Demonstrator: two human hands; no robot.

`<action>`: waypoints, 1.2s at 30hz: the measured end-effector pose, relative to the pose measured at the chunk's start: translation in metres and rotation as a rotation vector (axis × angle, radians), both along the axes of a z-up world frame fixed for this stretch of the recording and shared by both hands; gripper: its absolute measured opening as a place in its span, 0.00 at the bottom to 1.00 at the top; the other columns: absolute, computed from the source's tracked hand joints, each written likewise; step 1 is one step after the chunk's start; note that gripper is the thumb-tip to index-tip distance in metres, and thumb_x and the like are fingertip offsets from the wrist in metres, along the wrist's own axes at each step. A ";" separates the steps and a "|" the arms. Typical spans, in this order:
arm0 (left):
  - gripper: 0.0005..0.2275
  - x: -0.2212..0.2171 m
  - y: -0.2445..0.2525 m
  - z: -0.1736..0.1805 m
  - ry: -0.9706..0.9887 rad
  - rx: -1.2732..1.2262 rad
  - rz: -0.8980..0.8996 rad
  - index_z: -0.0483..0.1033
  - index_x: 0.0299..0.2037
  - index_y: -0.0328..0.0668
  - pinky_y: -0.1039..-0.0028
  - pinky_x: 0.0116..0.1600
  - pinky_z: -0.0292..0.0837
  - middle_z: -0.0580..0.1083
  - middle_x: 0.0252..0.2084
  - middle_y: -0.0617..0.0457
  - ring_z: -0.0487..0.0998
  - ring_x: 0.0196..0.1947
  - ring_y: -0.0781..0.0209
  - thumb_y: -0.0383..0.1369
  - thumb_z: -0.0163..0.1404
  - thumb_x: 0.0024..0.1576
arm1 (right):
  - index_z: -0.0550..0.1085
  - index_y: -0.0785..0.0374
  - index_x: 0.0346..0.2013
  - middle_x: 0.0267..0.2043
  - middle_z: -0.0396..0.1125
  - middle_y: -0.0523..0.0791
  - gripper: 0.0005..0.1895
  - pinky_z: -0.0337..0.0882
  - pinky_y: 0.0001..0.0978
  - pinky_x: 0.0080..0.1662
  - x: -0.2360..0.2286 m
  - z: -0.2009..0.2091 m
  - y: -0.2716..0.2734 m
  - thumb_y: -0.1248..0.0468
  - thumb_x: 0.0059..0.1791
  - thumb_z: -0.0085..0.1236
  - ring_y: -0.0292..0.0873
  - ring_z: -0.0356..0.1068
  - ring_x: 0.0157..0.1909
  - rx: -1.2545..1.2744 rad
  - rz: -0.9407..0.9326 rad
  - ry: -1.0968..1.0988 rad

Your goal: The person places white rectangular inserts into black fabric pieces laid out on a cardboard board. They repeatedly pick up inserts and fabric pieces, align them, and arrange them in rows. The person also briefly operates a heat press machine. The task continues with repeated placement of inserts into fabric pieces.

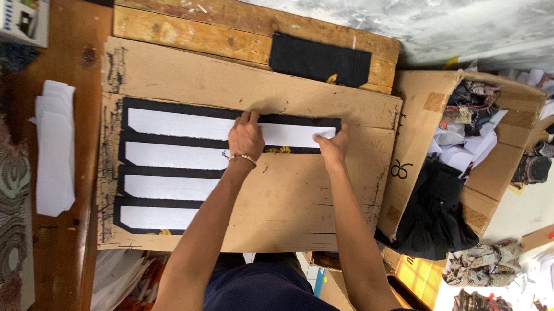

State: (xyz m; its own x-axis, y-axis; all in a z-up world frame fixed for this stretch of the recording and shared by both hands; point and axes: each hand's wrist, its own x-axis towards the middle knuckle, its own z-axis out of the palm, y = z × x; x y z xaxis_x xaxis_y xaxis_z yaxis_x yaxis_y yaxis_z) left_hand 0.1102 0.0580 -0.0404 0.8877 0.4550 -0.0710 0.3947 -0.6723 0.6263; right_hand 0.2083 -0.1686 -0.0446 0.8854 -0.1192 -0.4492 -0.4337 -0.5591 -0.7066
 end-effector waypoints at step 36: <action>0.30 -0.350 0.188 0.051 0.351 -0.491 0.275 0.72 0.58 0.37 0.58 0.61 0.71 0.75 0.56 0.35 0.75 0.58 0.40 0.35 0.66 0.44 | 0.78 0.72 0.42 0.33 0.74 0.47 0.15 0.68 0.34 0.36 -0.340 0.021 0.091 0.63 0.47 0.69 0.38 0.69 0.34 0.220 0.388 0.205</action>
